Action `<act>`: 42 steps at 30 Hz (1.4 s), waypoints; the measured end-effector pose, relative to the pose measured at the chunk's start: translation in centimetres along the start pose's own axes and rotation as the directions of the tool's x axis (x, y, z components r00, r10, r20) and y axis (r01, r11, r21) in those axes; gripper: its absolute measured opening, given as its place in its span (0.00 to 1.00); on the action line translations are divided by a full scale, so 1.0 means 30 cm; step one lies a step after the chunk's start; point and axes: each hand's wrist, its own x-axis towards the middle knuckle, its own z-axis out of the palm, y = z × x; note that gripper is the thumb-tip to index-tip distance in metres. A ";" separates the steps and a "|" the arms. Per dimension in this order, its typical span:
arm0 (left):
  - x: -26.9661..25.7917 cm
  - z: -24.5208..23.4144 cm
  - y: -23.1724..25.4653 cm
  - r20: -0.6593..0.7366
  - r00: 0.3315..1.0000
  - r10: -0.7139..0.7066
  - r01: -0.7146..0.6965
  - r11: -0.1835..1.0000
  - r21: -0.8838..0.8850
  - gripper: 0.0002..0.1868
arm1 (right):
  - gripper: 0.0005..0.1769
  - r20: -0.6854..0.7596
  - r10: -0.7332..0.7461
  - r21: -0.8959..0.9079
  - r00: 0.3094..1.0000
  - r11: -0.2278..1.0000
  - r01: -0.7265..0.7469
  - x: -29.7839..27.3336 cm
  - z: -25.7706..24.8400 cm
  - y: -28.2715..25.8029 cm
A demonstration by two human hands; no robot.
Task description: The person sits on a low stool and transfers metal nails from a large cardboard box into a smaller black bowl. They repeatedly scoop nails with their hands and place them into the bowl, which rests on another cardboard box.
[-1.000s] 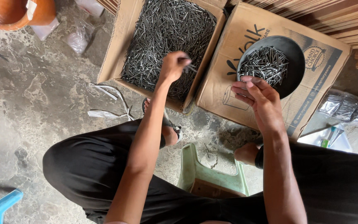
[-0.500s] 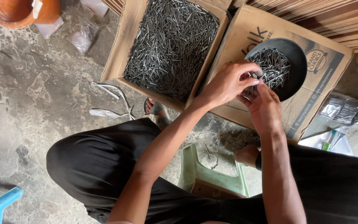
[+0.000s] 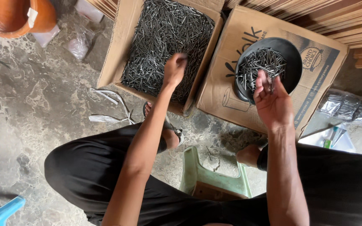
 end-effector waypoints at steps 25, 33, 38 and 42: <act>0.023 0.238 -0.607 0.166 0.981 0.103 -0.169 0.871 0.461 0.08 | 0.21 0.155 0.112 -0.656 0.982 0.754 0.017 -0.032 0.097 0.084; -0.091 0.081 -0.318 0.039 0.965 -0.261 0.238 0.926 0.293 0.07 | 0.17 0.091 0.079 -0.782 0.993 0.623 0.022 -0.054 0.097 0.080; -0.074 0.082 -0.433 0.017 0.975 -0.223 0.208 0.931 0.299 0.06 | 0.18 0.093 0.069 -0.807 0.993 0.589 0.035 -0.074 0.114 0.096; -0.105 0.059 -0.335 -0.006 0.974 -0.225 0.213 0.915 0.342 0.09 | 0.17 0.106 0.055 -0.841 0.993 0.537 0.060 -0.089 0.105 0.105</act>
